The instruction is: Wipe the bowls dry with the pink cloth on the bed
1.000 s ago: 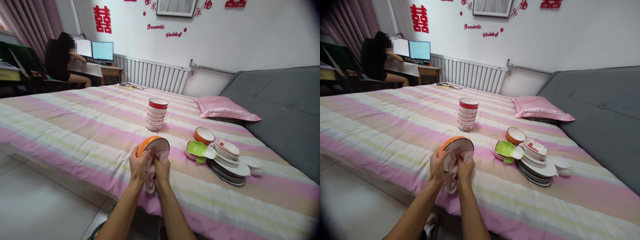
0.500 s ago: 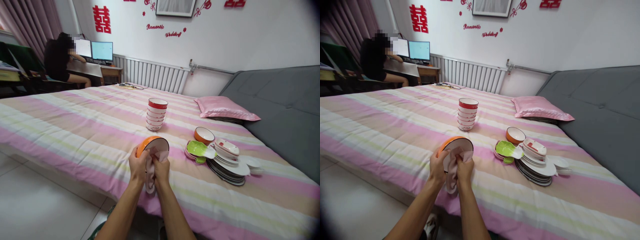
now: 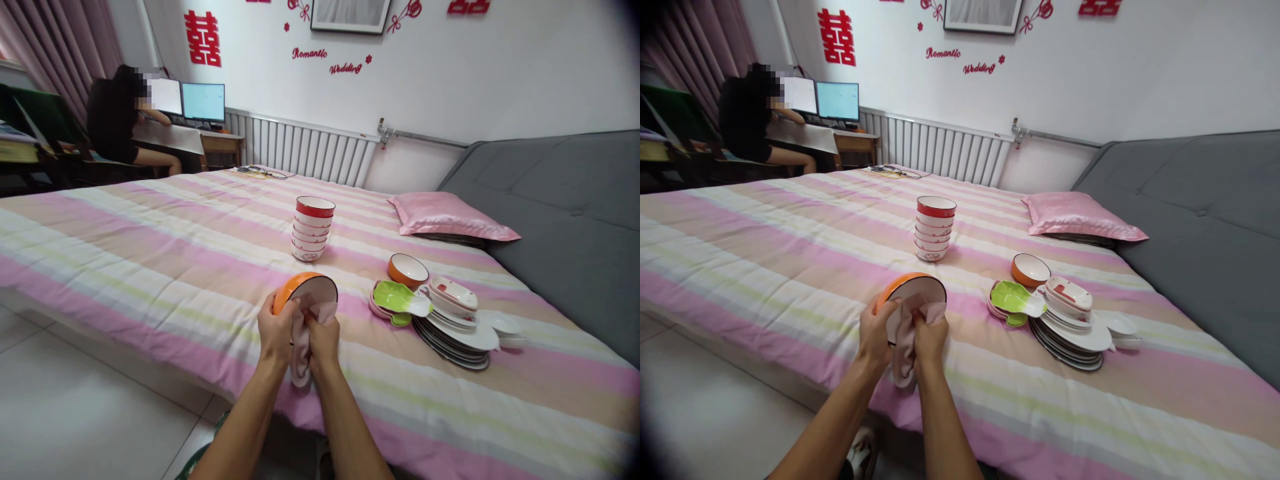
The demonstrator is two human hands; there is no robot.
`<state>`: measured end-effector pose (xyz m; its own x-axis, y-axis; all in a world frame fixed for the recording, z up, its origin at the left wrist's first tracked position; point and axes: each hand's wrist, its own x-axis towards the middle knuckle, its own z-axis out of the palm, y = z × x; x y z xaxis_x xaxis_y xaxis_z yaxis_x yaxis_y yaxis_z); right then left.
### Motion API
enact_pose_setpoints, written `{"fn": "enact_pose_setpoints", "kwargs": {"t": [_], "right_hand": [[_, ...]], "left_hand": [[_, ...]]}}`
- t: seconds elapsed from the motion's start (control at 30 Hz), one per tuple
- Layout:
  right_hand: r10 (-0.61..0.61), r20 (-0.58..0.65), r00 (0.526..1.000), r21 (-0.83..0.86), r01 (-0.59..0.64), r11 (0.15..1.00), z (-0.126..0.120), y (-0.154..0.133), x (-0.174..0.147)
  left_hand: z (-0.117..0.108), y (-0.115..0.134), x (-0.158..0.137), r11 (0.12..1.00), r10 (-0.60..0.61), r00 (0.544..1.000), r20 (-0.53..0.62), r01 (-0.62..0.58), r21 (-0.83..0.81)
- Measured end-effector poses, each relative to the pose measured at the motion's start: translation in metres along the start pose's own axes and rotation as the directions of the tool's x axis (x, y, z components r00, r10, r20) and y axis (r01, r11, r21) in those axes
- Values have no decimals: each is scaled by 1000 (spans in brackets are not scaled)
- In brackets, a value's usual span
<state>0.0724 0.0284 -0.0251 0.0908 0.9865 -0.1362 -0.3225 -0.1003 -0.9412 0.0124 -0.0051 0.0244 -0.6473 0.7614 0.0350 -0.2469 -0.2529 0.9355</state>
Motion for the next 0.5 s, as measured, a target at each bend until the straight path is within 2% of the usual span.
{"fn": "enact_pose_setpoints", "kwargs": {"t": [0.27, 0.5], "right_hand": [[-77, -17, 997, -70, 75, 995, -7, -7, 10], [-156, -56, 986, -96, 150, 984, -14, -5, 21]], "left_hand": [[-1, 5, 1, 997, 69, 994, 84, -72, 37], [0, 2, 1, 999, 35, 997, 73, -37, 35]]}}
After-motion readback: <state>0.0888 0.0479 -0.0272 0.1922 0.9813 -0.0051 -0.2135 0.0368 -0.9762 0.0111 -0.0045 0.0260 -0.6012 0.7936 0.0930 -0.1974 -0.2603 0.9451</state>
